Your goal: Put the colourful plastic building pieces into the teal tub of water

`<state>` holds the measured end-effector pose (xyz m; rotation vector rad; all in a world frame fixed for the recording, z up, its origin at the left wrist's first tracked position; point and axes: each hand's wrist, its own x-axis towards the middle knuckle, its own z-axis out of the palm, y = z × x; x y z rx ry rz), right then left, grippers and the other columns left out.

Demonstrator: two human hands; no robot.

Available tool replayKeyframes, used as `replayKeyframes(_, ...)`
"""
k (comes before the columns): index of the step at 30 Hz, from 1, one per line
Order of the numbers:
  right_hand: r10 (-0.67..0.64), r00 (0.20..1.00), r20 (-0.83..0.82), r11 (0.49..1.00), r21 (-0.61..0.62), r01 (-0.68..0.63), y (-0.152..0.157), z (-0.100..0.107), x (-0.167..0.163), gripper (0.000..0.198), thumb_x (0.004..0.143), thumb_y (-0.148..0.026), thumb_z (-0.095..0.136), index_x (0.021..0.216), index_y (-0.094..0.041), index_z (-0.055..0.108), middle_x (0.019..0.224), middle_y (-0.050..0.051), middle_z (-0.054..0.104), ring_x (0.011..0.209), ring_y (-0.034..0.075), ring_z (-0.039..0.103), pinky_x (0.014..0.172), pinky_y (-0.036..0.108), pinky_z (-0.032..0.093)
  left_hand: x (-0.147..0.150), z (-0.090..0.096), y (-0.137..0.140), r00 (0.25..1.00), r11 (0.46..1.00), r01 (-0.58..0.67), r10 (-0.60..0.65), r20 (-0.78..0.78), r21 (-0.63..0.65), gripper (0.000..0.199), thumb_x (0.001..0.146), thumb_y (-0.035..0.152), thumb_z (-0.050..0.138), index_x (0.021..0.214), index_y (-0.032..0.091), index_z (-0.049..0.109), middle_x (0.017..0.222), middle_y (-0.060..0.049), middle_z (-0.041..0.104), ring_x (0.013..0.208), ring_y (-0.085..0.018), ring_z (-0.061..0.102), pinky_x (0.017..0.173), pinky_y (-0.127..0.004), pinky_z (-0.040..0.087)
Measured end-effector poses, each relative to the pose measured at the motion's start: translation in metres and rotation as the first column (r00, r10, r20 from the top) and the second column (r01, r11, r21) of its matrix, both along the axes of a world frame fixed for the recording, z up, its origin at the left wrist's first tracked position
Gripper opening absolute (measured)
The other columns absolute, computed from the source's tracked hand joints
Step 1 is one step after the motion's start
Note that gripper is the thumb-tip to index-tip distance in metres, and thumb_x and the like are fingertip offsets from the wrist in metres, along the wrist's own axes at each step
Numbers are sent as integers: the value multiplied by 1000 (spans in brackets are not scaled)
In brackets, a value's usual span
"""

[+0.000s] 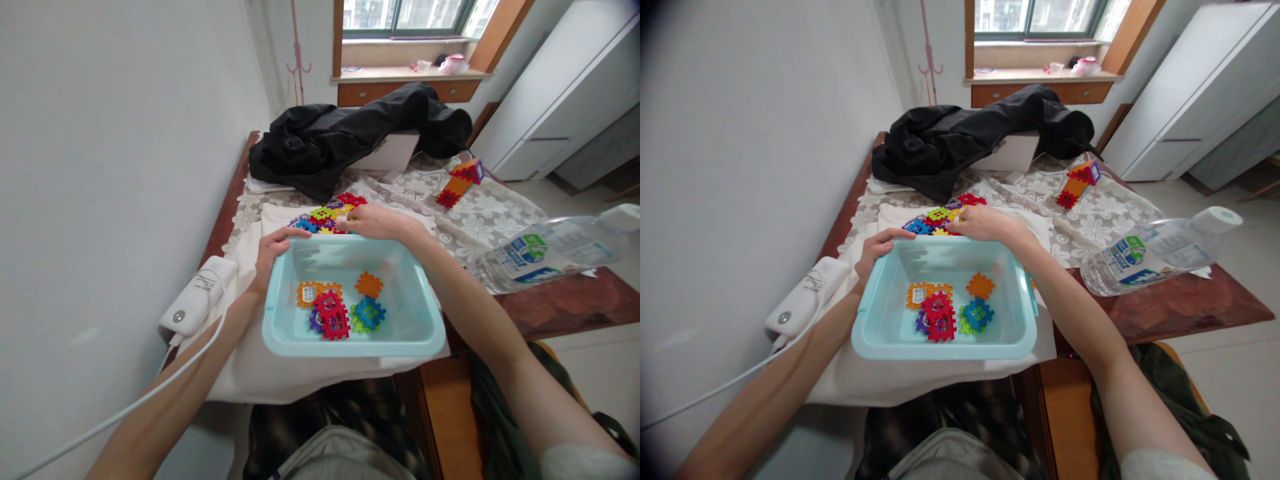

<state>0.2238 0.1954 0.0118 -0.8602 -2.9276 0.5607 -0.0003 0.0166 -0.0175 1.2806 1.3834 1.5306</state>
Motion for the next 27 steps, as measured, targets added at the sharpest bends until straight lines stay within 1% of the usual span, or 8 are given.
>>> replayKeyframes(3, -71, 997, -18, 995, 72, 72, 2, -4, 5, 36, 106, -51, 62, 106, -24, 85, 90, 13, 81, 88, 29, 74, 77, 36, 48, 0, -2, 0, 1000, 1000, 11, -11, 26, 3, 34, 78, 37, 62, 92, 19, 87, 99, -9, 82, 96, -30, 69, 84, -36, 54)
replayKeyframes(8, -29, 991, 132, 976, 218, 0, 2, -2, 10, 33, 107, -44, 58, 117, -25, 83, 91, 15, 81, 89, 30, 74, 73, 38, 46, 0, -4, -2, 998, 1000, 22, -21, 55, -15, 34, 83, 37, 61, 97, 19, 87, 102, -8, 82, 96, -28, 69, 80, -34, 54)
replayKeyframes(11, 41, 979, 199, 984, 161, -74, 5, -3, 10, 32, 106, -44, 58, 122, -27, 81, 90, 13, 81, 84, 29, 75, 71, 36, 46, 0, -3, -4, 1000, 1000, -6, 6, 10, 0, 34, 84, 36, 60, 96, 19, 87, 103, -8, 82, 99, -29, 69, 86, -35, 55)
replayKeyframes(13, 73, 985, 159, 991, 102, -90, 8, -5, 9, 34, 104, -50, 62, 121, -28, 81, 91, 12, 81, 85, 29, 75, 73, 36, 47, 0, -2, -4, 1000, 1000, -19, 19, -17, -3, 34, 85, 36, 59, 96, 19, 87, 103, -8, 82, 101, -30, 69, 89, -36, 56)
replayKeyframes(16, 30, 998, 54, 1000, 6, -31, 8, -4, 5, 39, 102, -59, 65, 115, -27, 82, 96, 13, 82, 89, 30, 76, 79, 36, 49, -1, -2, -3, 999, 1000, -13, 13, -33, -4, 36, 83, 35, 59, 96, 18, 87, 102, -9, 82, 102, -31, 69, 90, -37, 55)
replayKeyframes(19, -30, 998, 63, 996, -85, 36, 2, 4, 0, 39, 104, -59, 62, 111, -27, 82, 103, 13, 82, 93, 32, 76, 83, 38, 49, -3, -3, 0, 1000, 1000, 17, -17, -26, 13, 35, 80, 35, 60, 95, 17, 87, 99, -9, 82, 97, -30, 69, 88, -37, 54)
replayKeyframes(21, -21, 993, 118, 995, -95, 33, -4, 12, -3, 40, 108, -55, 55, 115, -25, 82, 111, 14, 82, 96, 33, 76, 84, 38, 50, -4, -3, 1, 999, 1000, 29, -28, -20, 12, 35, 78, 35, 61, 94, 17, 87, 97, -8, 82, 94, -29, 69, 86, -37, 54)
replayKeyframes(27, 181, 958, 223, 983, -49, -174, -12, 24, -4, 36, 110, -35, 49, 130, -29, 79, 130, 8, 79, 116, 27, 73, 94, 32, 50, -3, -2, 1, 999, 999, 30, -30, -10, 20, 34, 78, 36, 62, 93, 18, 87, 98, -8, 82, 93, -28, 68, 84, -36, 52)
